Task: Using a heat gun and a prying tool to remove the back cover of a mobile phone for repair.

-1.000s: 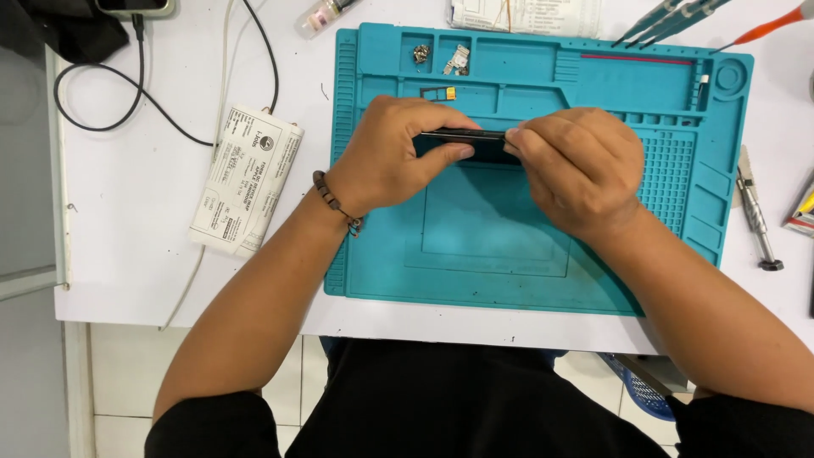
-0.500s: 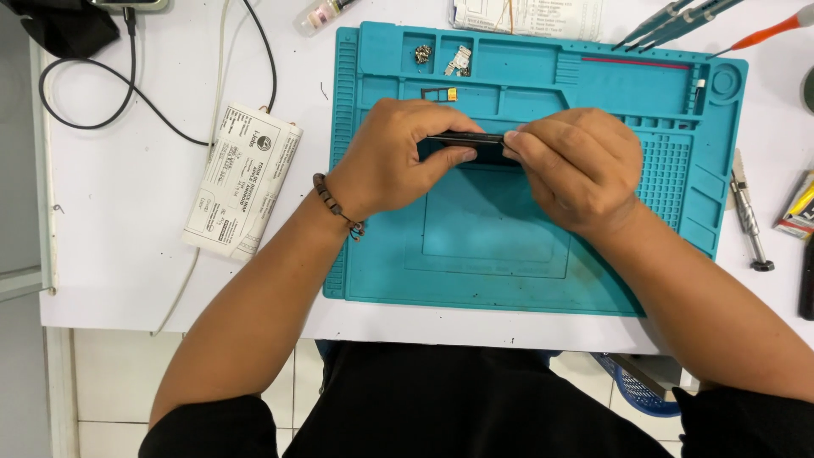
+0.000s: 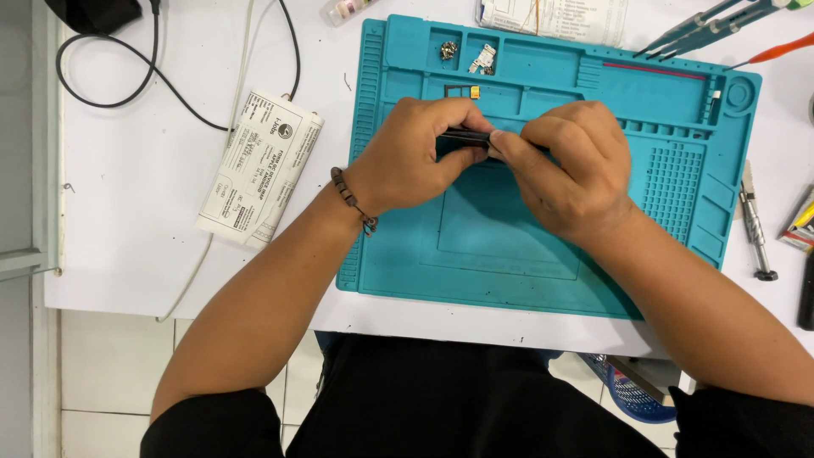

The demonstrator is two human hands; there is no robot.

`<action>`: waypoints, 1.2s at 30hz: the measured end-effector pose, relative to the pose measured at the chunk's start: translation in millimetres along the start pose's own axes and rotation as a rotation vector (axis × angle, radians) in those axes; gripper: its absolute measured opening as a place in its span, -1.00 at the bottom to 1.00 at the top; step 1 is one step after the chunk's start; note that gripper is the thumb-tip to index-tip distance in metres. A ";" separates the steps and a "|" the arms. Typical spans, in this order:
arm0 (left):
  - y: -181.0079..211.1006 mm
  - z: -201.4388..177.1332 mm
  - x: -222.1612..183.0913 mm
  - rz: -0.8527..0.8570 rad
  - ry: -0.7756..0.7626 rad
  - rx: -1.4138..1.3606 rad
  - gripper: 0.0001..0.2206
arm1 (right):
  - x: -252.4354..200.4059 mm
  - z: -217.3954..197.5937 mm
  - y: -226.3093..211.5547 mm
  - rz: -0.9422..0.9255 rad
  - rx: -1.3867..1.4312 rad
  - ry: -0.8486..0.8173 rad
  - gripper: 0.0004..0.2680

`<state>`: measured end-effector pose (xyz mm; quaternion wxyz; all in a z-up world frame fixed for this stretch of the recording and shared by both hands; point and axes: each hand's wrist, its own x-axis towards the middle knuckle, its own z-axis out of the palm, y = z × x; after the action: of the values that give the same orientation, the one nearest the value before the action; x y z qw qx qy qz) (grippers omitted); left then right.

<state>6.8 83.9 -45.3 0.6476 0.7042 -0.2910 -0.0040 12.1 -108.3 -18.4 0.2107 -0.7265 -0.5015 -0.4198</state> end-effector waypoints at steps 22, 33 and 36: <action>-2.3 0.8 -3.0 0.002 -0.025 0.014 -0.83 | 36.9 31.7 -27.5 -0.011 -0.121 0.083 -0.88; 17.3 -4.0 0.7 -0.066 -0.103 0.036 -0.96 | 4.9 -21.0 -16.6 0.057 -0.214 -0.124 -0.89; 18.0 -4.4 -1.6 -0.075 -0.100 0.037 -0.94 | -12.3 -39.7 -10.6 0.067 -0.228 -0.147 -0.89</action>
<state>-0.1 88.7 -28.6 0.6184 0.7254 -0.2966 -0.0582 -15.1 -139.6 -7.5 0.1036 -0.7910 -0.4400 -0.4124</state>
